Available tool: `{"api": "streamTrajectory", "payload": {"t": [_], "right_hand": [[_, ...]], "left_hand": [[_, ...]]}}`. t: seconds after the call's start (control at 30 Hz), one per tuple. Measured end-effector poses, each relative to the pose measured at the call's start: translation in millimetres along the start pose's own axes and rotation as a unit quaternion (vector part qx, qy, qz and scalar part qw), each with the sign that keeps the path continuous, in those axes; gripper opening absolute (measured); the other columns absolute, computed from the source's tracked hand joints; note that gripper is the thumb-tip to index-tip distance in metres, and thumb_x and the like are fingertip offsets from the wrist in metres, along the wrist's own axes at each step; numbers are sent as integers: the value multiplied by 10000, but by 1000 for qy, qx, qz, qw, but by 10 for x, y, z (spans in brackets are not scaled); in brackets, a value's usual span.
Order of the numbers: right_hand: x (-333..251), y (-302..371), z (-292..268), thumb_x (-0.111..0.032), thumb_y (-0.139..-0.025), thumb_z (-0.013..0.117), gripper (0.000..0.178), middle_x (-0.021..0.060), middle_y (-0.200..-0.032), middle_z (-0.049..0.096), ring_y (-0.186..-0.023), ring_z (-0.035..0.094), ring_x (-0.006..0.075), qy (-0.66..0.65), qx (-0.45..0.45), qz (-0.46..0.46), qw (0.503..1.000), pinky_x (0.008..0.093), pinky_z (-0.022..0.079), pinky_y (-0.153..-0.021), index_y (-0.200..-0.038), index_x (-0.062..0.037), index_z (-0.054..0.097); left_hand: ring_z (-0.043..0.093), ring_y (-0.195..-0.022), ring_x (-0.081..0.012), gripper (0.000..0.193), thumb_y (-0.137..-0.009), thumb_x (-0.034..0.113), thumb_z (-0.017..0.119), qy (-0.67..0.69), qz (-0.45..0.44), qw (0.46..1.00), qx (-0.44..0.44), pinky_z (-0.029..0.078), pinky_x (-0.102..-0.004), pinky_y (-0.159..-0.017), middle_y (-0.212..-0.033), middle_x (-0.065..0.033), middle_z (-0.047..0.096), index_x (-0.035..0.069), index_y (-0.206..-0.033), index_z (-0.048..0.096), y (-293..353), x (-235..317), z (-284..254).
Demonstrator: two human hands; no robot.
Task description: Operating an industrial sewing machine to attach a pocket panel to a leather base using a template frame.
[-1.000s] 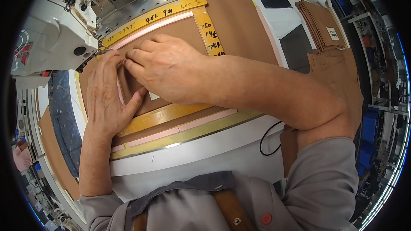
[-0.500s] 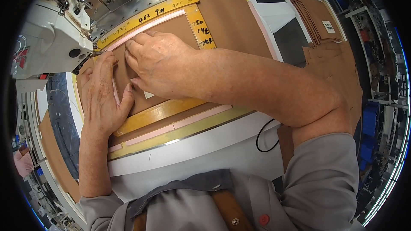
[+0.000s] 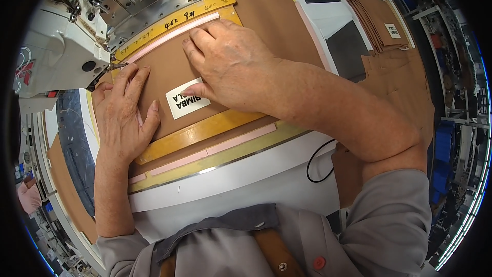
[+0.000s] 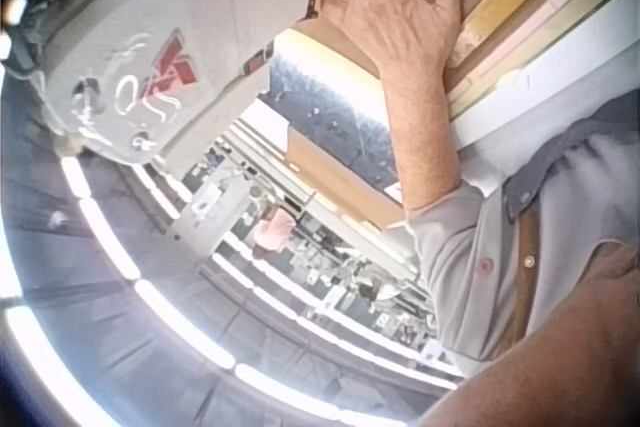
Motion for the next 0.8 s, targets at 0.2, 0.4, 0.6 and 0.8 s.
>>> {"api": "streamTrajectory", "payload": {"t": [0.2, 0.4, 0.6, 0.8], "right_hand": [[13, 24, -68, -601, -909, 640, 733, 145, -1146, 663, -1122, 616, 257, 51, -5, -5, 999, 365, 492, -999, -1277, 33, 658], [18, 26, -92, -574, -882, 680, 705, 130, -1194, 647, -1156, 605, 251, 30, -2, 1, 1000, 378, 492, -986, -1281, 8, 658], [-15, 3, -129, -554, -879, 684, 702, 141, -1247, 636, -1186, 590, 254, 45, -7, -6, 999, 392, 486, -1017, -1299, 7, 647], [-58, -57, -123, -498, -864, 714, 720, 165, -1308, 600, -1221, 568, 298, 22, -39, 5, 999, 414, 475, -1048, -1354, 17, 600]], "left_hand": [[576, -1136, -302, 594, -805, 323, 648, 8, -12, 1000, -14, 372, -451, -1024, -1349, -146, 587, 46, -1330, 620, 12, -14, 8], [597, -1161, -292, 579, -825, 303, 664, 20, -1, 1000, -9, 384, -464, -1048, -1363, -148, 597, 1, -1318, 622, 13, 10, 22], [631, -1135, -300, 576, -849, 302, 684, 26, 11, 1000, -2, 385, -488, -1069, -1346, -178, 612, -29, -1316, 616, 39, -18, 36], [635, -1119, -295, 583, -857, 308, 680, 31, 16, 999, -22, 386, -489, -1061, -1323, -179, 620, -39, -1320, 612, 59, -99, 25]]}}
Point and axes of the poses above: each hand's wrist, its own y-axis away from the middle knuckle, its own z-axis out of the palm, x = y × z, the point moved 4 cm from there along -y, towards the middle knuckle
